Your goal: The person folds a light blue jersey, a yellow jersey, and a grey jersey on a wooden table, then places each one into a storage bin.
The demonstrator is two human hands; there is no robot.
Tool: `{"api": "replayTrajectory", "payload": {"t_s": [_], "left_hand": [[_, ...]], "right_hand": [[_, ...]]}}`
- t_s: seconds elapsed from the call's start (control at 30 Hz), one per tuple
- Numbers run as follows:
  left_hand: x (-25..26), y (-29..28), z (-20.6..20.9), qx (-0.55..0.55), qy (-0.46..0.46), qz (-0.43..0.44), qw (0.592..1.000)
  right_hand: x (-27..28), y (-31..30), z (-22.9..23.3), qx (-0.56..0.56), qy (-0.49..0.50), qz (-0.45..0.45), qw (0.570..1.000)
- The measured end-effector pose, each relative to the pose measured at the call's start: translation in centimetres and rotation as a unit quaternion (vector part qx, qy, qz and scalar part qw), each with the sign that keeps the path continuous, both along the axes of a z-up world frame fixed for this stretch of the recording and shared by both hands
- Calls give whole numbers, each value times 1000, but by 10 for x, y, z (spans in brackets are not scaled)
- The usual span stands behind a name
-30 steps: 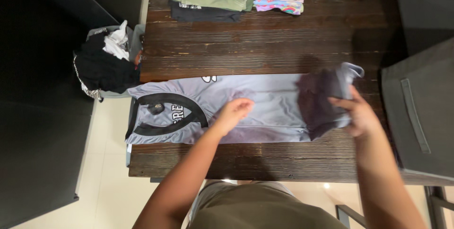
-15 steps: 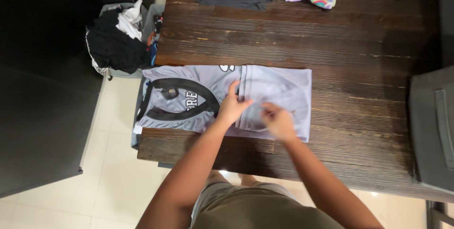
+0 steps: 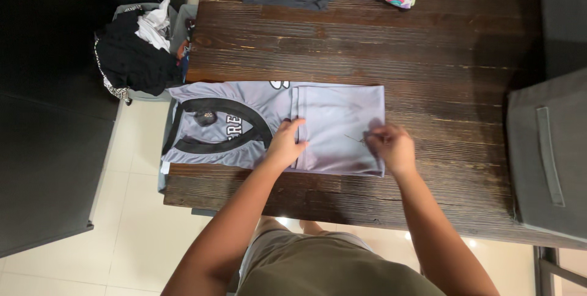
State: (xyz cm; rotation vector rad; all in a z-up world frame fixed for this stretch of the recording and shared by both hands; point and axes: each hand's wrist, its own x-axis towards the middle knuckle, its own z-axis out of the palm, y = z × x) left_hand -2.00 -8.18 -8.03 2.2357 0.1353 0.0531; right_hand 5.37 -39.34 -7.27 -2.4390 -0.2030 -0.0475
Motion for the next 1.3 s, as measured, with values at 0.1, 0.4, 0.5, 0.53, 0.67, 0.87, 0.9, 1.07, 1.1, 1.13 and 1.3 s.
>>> {"api": "replayTrajectory", "payload": {"t_s": [0.1, 0.4, 0.5, 0.53, 0.67, 0.87, 0.9, 1.07, 1.1, 1.13, 1.3], "left_hand": [[2, -1, 3, -24, -8, -8, 1000], [15, -34, 50, 161, -71, -13, 984], [23, -58, 51, 136, -129, -104, 977], [26, -69, 48, 131, -139, -140, 972], [43, -122, 29, 83, -60, -307, 946], [66, -163, 17, 194, -61, -395, 896], [68, -167, 18, 193, -62, -402, 893], [90, -181, 22, 334, -136, -427, 829], [95, -181, 20, 336, -135, -426, 829], [98, -181, 19, 352, -137, -429, 821], [108, -174, 24, 366, -127, -444, 808]], "right_hand": [[-10, 13, 1, -55, -60, 74, 994], [-5, -34, -8, 19, 11, 117, 993], [-17, -74, 24, 44, 101, 61, 992], [-23, -91, 37, 23, 113, 26, 993], [-59, -171, 63, -64, 129, -39, 989], [-141, -289, 9, -229, 278, -91, 928], [-153, -299, 1, -238, 335, -92, 907], [-162, -286, 9, -250, 331, -61, 908], [-154, -273, 20, -244, 290, -73, 922], [-145, -258, 33, -239, 249, -85, 935], [-94, -169, 87, -121, 120, -48, 984]]}}
